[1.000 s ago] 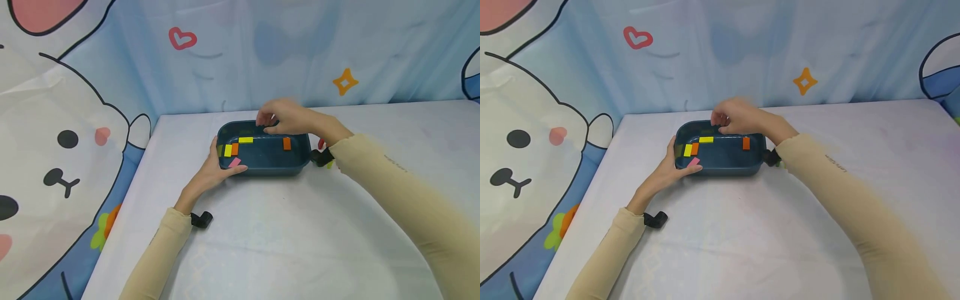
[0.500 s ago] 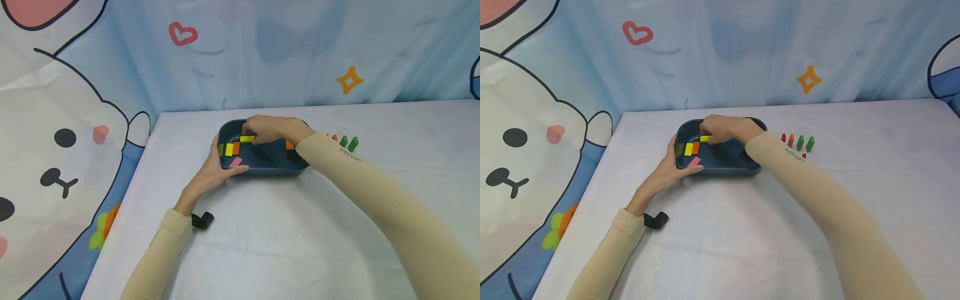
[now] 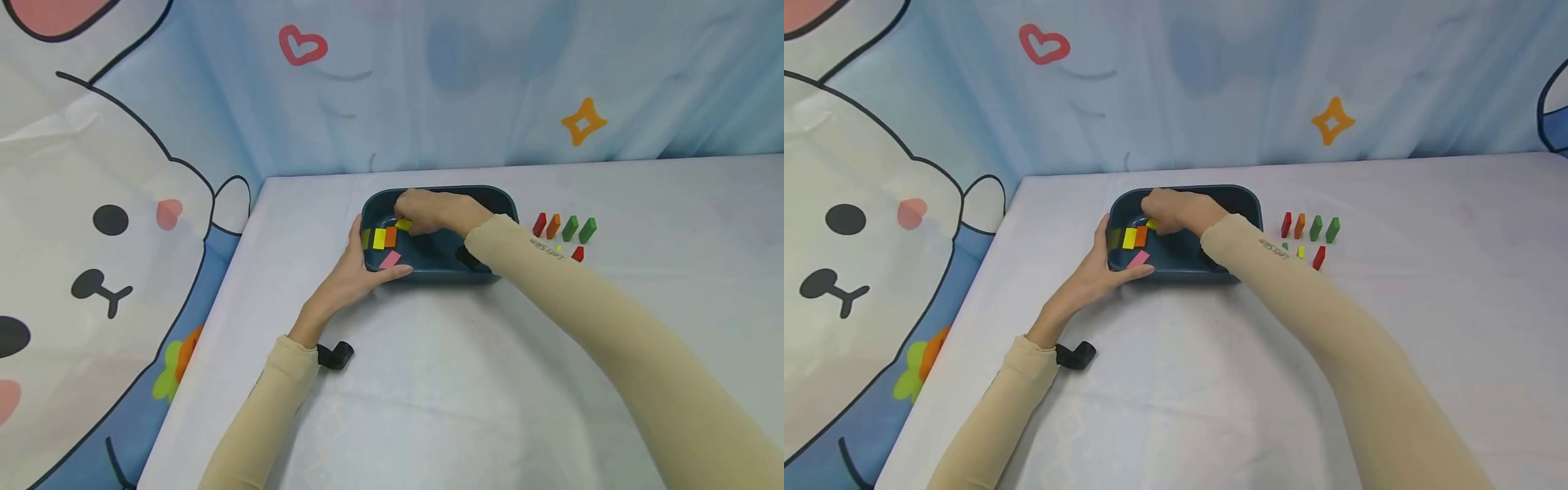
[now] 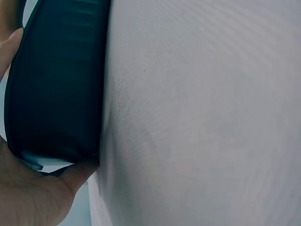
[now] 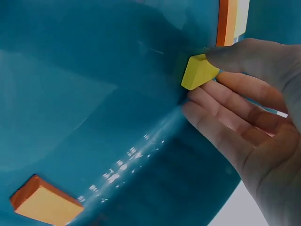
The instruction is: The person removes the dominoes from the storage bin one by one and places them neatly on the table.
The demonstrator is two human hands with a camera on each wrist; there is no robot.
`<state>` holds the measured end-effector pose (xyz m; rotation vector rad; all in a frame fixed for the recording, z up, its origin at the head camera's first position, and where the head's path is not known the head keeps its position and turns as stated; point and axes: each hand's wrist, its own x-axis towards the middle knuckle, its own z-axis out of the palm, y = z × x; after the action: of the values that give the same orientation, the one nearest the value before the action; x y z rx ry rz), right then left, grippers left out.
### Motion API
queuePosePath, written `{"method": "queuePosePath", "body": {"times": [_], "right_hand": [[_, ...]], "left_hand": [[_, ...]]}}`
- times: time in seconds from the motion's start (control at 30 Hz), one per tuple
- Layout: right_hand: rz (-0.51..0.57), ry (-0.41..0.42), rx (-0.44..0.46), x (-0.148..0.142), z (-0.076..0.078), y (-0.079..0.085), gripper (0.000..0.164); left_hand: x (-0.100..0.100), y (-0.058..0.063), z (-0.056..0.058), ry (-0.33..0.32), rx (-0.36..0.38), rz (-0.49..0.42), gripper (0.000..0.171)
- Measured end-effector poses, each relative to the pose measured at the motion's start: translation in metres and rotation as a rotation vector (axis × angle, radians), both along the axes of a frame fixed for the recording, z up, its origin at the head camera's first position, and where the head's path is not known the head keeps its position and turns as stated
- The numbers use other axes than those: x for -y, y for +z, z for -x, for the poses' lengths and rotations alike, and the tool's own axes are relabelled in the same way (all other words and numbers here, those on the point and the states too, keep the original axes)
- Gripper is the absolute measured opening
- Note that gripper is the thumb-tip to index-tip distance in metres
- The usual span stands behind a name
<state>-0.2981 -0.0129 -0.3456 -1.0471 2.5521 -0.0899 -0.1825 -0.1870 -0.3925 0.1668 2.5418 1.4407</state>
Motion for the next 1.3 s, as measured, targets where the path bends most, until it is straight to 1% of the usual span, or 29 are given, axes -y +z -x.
{"method": "queuePosePath", "body": {"times": [0.13,0.27,0.37,0.4,0.53,0.63,0.8,1.0,1.13,1.23,1.3], "right_hand": [[-0.041,-0.008,-0.02,0.005,-0.003,-0.001,0.021],[-0.042,0.022,-0.072,0.005,-0.005,-0.004,0.016],[-0.021,0.031,-0.078,0.003,-0.004,-0.006,0.018],[-0.023,0.026,-0.064,0.003,-0.004,-0.007,0.02],[-0.01,0.038,-0.054,-0.001,-0.005,-0.007,0.027],[-0.01,0.025,-0.033,-0.003,-0.007,-0.005,0.03],[-0.036,0.003,-0.001,-0.006,-0.008,-0.001,0.027],[-0.062,0.012,0.014,-0.011,-0.007,-0.004,0.022],[-0.024,0.024,0.014,-0.015,-0.006,-0.001,0.026],[0.043,0.035,0.009,-0.022,-0.009,0.009,0.032],[0.103,0.047,0.012,-0.027,-0.012,0.018,0.032]], "left_hand": [[-0.001,-0.001,0.0,-0.007,-0.002,0.001,0.127],[-0.003,-0.003,0.0,-0.008,0.003,0.006,0.127],[-0.003,-0.003,0.0,-0.005,0.001,0.015,0.128],[-0.003,-0.003,0.0,-0.003,0.001,0.018,0.128],[-0.003,-0.003,0.0,0.002,0.002,0.034,0.128],[-0.004,-0.002,0.001,0.002,0.005,0.041,0.128],[-0.002,-0.003,0.002,0.006,0.01,0.042,0.129],[-0.001,-0.005,0.003,0.001,0.017,0.035,0.128],[-0.001,-0.006,0.003,0.002,0.025,0.033,0.128],[-0.001,-0.005,0.004,0.003,0.024,0.032,0.129],[-0.001,-0.005,0.005,0.0,0.021,0.028,0.129]]}}
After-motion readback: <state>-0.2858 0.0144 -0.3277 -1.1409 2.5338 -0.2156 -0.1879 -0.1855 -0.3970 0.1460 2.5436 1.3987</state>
